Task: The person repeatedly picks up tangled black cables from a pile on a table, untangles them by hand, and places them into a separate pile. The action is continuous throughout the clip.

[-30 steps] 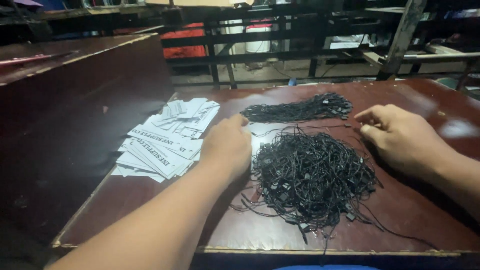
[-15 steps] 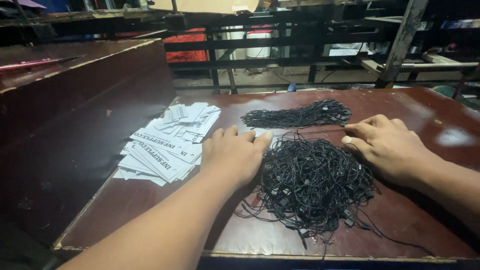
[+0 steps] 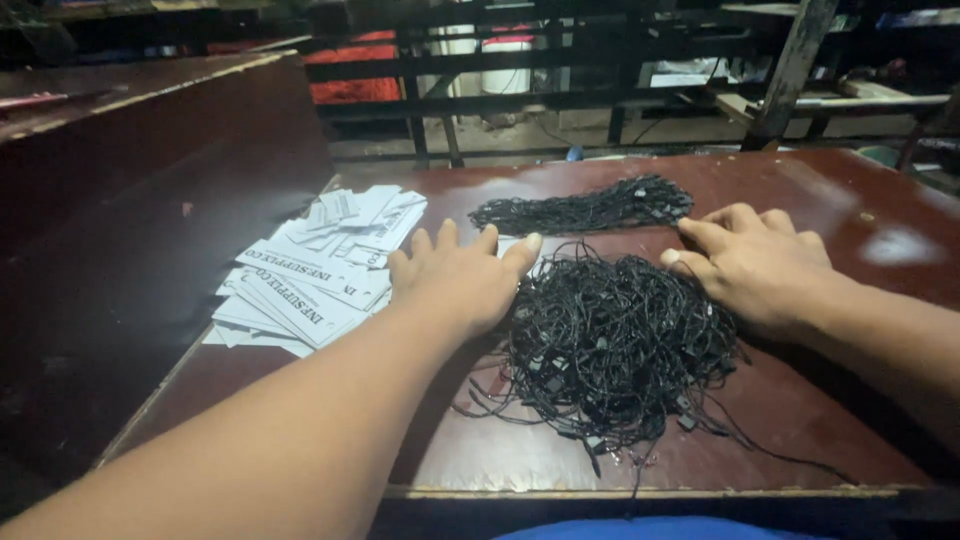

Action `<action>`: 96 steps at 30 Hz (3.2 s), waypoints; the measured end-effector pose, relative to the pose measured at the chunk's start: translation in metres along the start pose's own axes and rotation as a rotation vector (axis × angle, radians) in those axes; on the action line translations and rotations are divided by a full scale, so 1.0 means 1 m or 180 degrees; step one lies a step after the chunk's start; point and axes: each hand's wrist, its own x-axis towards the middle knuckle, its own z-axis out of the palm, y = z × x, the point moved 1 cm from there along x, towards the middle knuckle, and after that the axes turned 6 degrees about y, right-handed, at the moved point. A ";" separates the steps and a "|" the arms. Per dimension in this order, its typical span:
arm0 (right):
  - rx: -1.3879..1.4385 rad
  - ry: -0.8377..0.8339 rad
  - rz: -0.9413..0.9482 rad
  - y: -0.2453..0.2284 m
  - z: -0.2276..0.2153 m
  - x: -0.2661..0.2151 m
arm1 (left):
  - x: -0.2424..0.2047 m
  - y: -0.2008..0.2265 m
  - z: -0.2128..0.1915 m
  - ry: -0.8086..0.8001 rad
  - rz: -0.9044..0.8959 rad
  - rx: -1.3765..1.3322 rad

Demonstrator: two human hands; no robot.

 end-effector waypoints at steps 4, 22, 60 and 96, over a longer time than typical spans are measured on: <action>-0.0006 -0.0023 -0.0024 -0.001 0.000 0.000 | 0.004 0.001 0.002 -0.0013 0.0016 0.0092; -0.0003 -0.0013 -0.0003 -0.004 -0.001 -0.001 | 0.002 0.001 0.001 -0.0111 -0.0041 0.0120; 0.1816 0.0282 -0.0381 -0.004 -0.009 -0.042 | 0.000 -0.026 0.018 0.0626 0.1144 -0.0904; 0.1288 0.0795 -0.0545 0.008 0.003 -0.032 | -0.005 -0.024 0.013 0.0621 0.0961 -0.0927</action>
